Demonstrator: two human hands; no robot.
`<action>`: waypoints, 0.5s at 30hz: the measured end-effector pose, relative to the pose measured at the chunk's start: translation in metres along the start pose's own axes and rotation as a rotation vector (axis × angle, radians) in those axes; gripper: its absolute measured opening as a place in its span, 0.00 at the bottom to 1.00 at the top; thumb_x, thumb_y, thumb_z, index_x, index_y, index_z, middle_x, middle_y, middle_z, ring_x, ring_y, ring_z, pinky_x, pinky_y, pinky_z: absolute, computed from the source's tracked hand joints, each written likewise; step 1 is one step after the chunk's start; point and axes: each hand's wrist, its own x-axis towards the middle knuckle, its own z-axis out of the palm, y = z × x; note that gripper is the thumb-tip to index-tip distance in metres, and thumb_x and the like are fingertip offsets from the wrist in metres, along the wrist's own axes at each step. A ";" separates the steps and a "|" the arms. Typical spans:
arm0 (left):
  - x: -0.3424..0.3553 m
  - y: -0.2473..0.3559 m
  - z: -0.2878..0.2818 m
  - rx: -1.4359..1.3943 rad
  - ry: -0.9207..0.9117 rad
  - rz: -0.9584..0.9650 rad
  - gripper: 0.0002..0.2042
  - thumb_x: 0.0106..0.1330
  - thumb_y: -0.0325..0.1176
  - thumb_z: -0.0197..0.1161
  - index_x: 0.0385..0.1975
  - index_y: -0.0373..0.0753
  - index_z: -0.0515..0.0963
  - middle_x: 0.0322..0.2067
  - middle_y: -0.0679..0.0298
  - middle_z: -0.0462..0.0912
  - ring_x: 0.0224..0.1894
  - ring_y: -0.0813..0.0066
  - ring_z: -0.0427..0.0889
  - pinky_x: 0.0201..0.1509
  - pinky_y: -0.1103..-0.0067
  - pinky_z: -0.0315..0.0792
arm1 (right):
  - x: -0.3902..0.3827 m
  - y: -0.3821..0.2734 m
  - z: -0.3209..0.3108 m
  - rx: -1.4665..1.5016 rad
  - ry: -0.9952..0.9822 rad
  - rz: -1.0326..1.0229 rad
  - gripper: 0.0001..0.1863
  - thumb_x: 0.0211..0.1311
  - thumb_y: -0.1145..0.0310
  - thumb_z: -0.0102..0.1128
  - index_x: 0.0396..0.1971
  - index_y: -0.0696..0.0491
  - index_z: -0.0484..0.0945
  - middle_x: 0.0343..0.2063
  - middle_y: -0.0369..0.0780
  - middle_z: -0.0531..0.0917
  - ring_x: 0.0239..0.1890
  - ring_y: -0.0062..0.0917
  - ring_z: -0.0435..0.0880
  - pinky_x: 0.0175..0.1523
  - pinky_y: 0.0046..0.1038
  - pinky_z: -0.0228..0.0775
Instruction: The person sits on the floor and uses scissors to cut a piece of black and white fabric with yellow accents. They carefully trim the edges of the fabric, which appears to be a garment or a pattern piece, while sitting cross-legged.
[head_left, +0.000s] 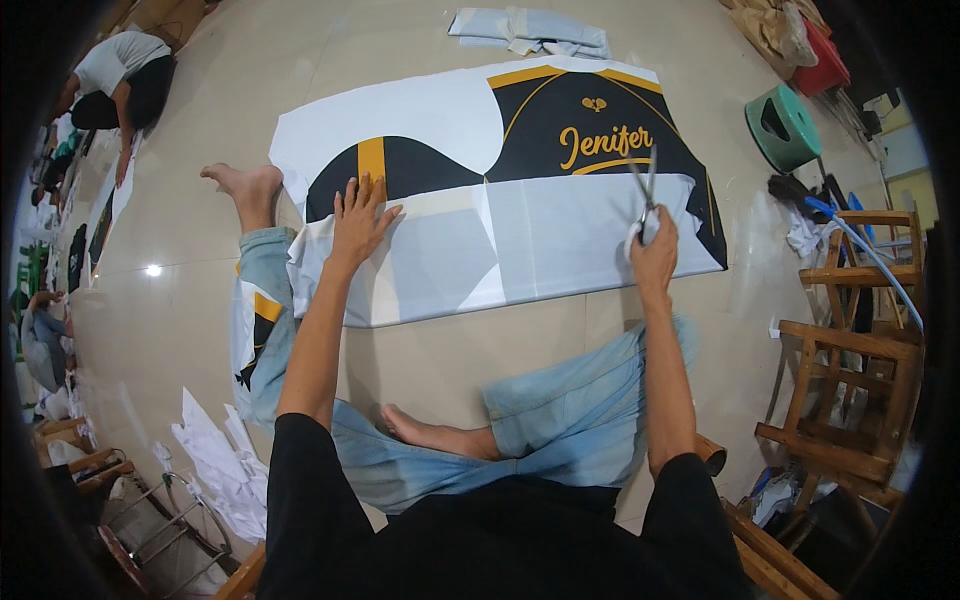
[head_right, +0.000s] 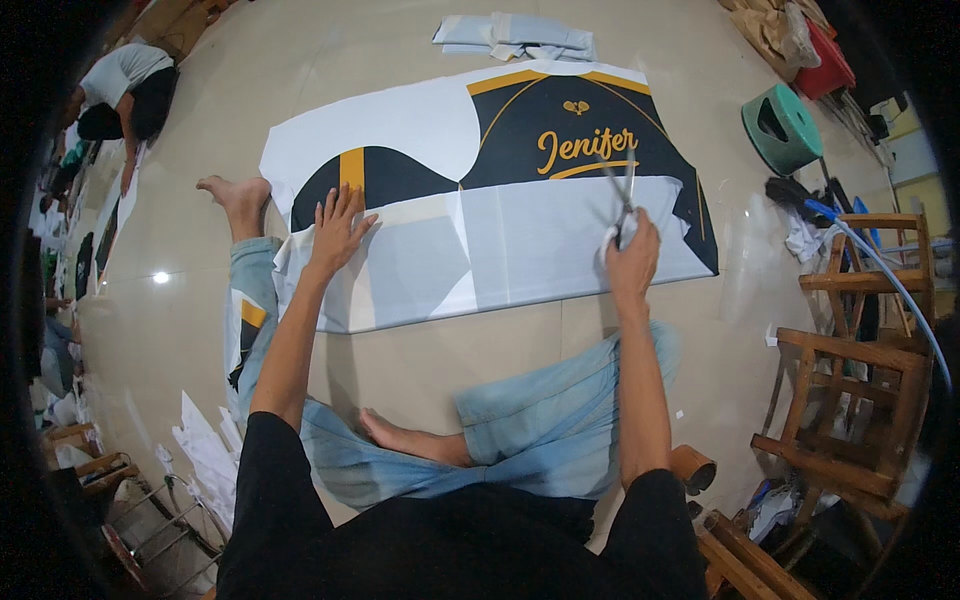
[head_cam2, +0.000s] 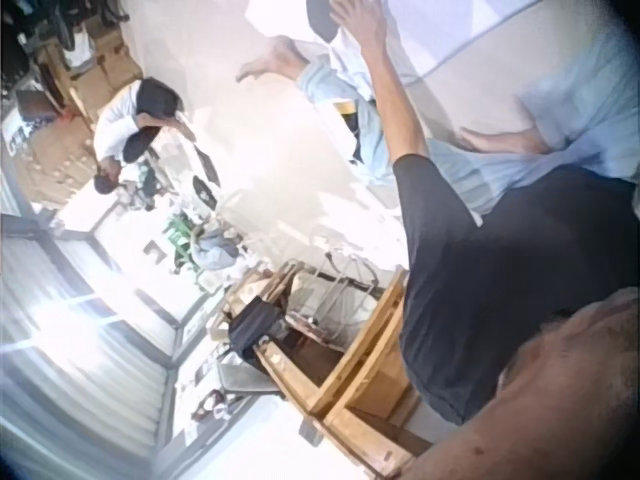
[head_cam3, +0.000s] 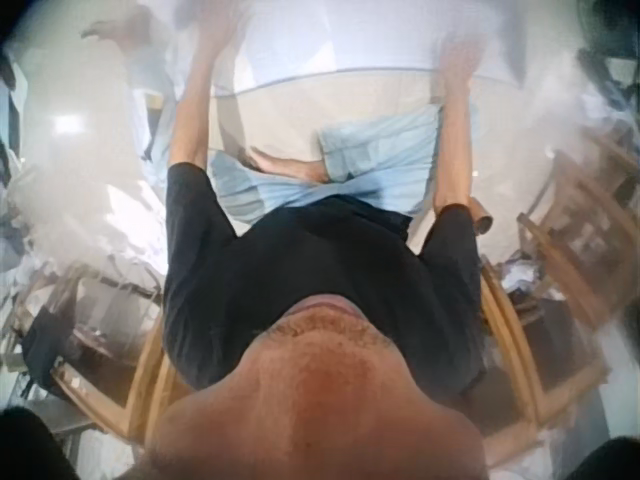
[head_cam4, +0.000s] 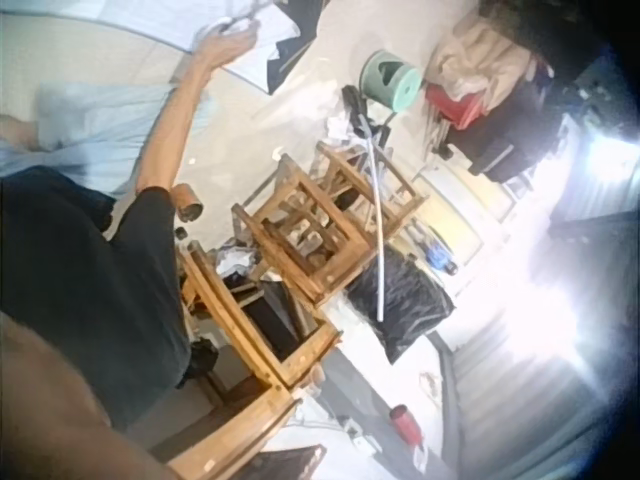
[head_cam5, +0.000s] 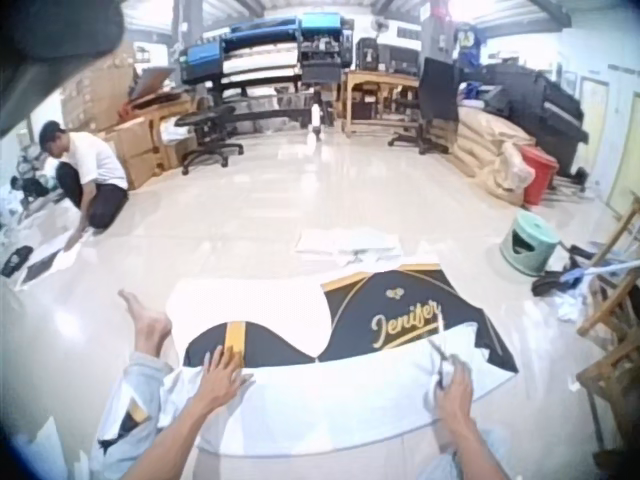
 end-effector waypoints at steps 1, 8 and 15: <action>-0.001 -0.002 0.002 -0.005 -0.017 -0.013 0.35 0.73 0.60 0.47 0.74 0.45 0.57 0.75 0.54 0.52 0.77 0.51 0.46 0.76 0.50 0.40 | 0.006 0.003 0.006 -0.020 -0.032 0.079 0.34 0.53 0.70 0.69 0.61 0.57 0.68 0.46 0.53 0.80 0.50 0.50 0.79 0.56 0.43 0.71; -0.010 -0.007 0.016 -0.020 -0.021 -0.040 0.37 0.72 0.62 0.46 0.73 0.43 0.59 0.74 0.53 0.53 0.77 0.51 0.47 0.76 0.50 0.40 | 0.011 0.029 0.026 -0.167 -0.152 0.399 0.30 0.55 0.63 0.69 0.57 0.57 0.70 0.43 0.54 0.81 0.47 0.50 0.82 0.53 0.44 0.73; -0.009 -0.006 0.013 0.002 0.009 -0.009 0.37 0.72 0.61 0.47 0.73 0.43 0.58 0.74 0.52 0.53 0.77 0.50 0.46 0.76 0.51 0.40 | 0.011 0.028 0.023 -0.099 -0.140 0.403 0.32 0.55 0.62 0.70 0.59 0.57 0.70 0.45 0.52 0.81 0.49 0.46 0.81 0.54 0.43 0.72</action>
